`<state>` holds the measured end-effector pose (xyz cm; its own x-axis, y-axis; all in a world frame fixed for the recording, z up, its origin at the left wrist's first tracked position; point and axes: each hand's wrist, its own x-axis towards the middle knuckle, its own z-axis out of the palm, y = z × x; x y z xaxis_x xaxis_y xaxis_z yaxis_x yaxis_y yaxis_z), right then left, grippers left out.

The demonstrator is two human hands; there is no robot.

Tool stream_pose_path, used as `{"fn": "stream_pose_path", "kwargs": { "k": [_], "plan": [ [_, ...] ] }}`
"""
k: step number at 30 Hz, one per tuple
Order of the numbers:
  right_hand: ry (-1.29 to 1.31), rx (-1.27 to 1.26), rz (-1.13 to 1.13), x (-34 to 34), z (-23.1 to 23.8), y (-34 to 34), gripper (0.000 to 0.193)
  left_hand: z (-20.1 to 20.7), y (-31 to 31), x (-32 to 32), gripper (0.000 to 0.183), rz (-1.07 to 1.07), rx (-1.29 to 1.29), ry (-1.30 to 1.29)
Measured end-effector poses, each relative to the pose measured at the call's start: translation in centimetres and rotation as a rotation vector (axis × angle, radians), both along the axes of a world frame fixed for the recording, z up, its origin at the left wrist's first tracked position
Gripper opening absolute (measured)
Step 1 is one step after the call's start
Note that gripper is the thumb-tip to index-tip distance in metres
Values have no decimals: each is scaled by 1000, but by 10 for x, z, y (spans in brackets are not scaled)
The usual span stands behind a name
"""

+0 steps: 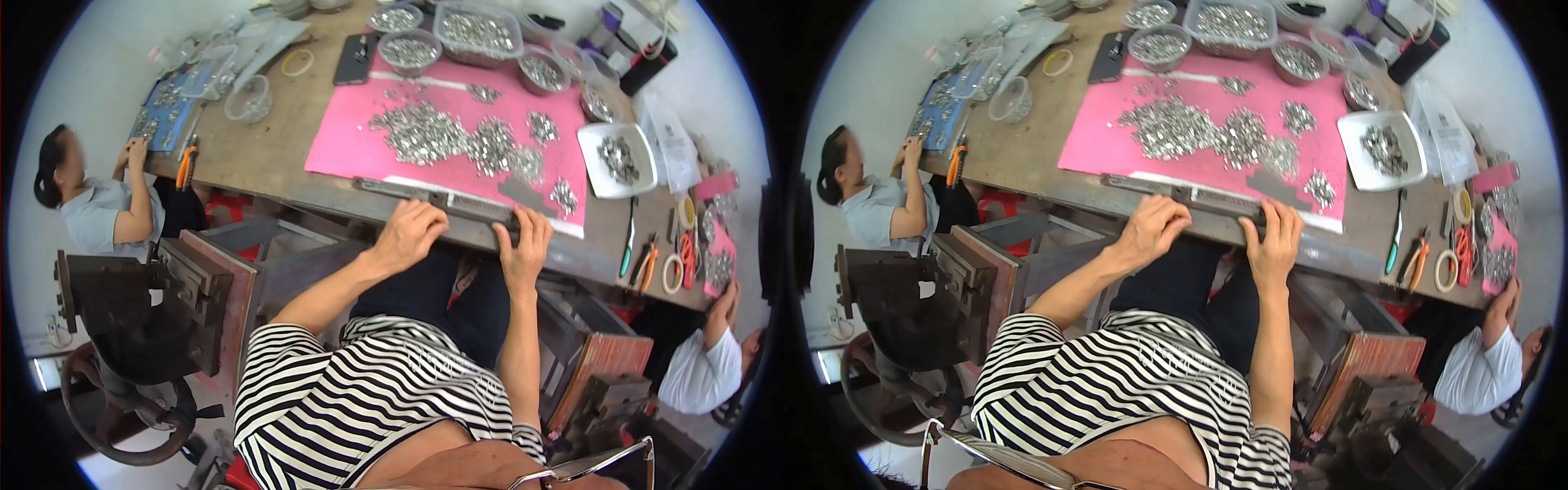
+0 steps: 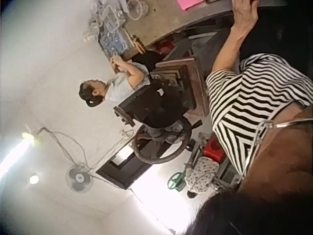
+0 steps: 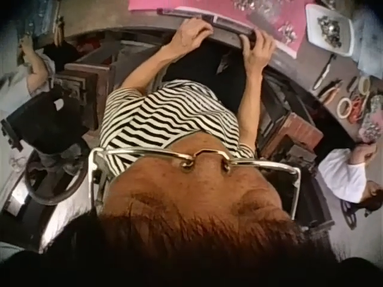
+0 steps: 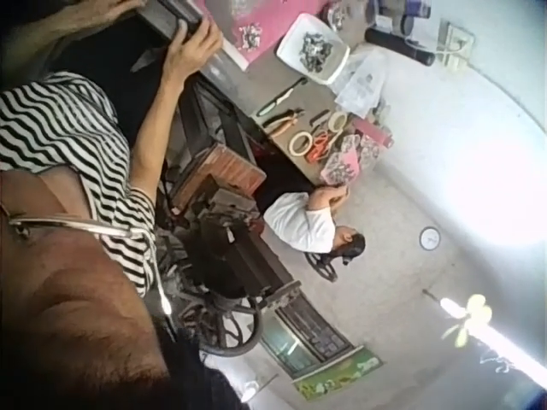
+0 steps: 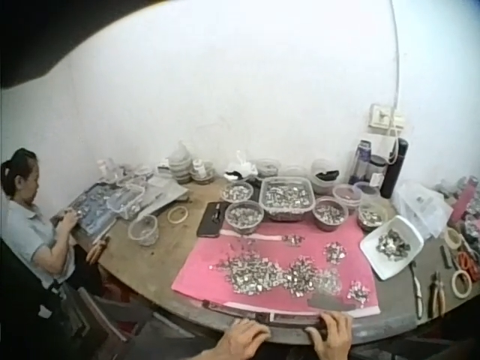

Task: The person picks up small metal components from storage containers, places them into a metal jig, and then uses a manual press to stamp or assemble them.

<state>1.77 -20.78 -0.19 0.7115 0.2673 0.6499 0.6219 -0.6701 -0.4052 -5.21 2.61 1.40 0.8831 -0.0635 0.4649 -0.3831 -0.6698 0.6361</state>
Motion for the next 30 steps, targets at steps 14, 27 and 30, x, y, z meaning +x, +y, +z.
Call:
{"fn": "stream_pose_path", "kwargs": {
  "k": [14, 27, 30],
  "plan": [
    [-1, 11, 11, -6, -1, -5, 49, 121, 60, 32, 14, 103, -660, -464],
    [-4, -21, 4, -10, -2, -5, 49, 213, 67, 146, 14, 157, -760, -902],
    [-42, -21, -42, -11, -3, -11, 49, 209, 43, 169, 13, 30, -737, -871]
  ]
}}
